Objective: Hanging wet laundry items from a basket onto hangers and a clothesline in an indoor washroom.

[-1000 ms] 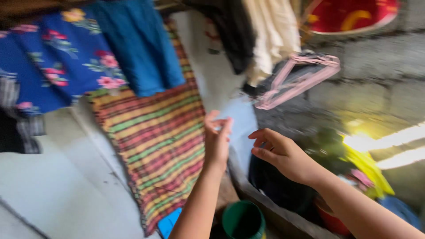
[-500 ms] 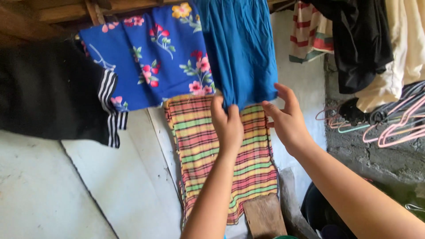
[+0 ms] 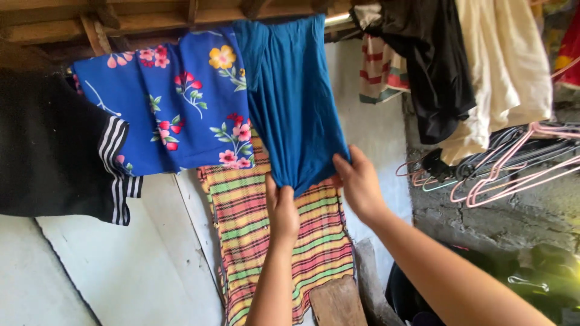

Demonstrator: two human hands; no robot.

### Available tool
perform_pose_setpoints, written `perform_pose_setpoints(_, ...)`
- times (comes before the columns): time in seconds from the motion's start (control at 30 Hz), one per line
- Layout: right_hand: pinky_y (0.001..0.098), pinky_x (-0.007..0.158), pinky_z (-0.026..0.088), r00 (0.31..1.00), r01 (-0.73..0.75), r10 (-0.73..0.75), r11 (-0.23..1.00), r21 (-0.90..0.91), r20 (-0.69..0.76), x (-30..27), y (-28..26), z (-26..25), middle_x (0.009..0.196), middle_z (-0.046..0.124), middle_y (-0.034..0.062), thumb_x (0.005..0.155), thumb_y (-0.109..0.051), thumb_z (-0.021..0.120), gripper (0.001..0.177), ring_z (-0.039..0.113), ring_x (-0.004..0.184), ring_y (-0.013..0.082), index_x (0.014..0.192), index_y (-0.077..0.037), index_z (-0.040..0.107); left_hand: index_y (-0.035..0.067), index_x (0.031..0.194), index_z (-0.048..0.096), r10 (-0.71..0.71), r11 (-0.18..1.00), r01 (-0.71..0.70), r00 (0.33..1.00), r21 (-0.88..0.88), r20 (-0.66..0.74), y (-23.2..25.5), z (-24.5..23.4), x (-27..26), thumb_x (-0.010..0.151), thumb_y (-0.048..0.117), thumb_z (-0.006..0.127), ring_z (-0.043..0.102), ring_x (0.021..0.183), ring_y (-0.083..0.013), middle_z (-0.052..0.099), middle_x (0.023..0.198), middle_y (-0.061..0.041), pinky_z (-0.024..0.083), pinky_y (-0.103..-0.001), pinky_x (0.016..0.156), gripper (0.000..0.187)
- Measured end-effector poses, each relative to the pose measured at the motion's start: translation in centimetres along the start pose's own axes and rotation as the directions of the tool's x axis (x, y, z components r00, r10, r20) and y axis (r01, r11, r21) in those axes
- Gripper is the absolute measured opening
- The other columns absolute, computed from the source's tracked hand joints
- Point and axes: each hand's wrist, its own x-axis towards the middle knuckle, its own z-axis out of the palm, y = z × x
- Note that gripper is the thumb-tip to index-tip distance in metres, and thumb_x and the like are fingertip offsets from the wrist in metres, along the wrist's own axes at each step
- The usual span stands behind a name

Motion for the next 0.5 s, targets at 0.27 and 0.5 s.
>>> perform_pose_setpoints(0.27,0.0347,0.064,0.05,0.987,0.112,-0.152,0.874,-0.473,-0.048,-6.3,0.1,-2.3,0.07,0.057,0.0092,0.103,-0.021,0.058,0.021,0.053,0.066,0.0164,0.097,-0.001,0.055,0.005,0.127,0.054,-0.112,0.994,0.112,0.992,-0.011,-0.055,-1.1,-0.6,-1.4,0.092,0.011,0.047,0.055,0.1,-0.0178,0.061,0.118,-0.008,0.045,-0.035,0.095,0.036)
perform_pose_setpoints(0.5,0.0334,0.067,0.052,0.991,0.01,-0.079,0.85,-0.527,-0.109,-10.4,-0.4,-3.8,0.07,0.066,0.009,0.101,-0.022,0.055,0.018,0.065,0.069,0.0185,0.101,-0.004,0.058,0.016,0.143,0.028,-0.29,0.946,0.168,0.821,-0.277,-0.492,4.1,-2.5,1.5,0.08,0.036,0.066,0.043,0.097,-0.0233,0.049,0.114,-0.007,0.037,-0.041,0.08,0.075)
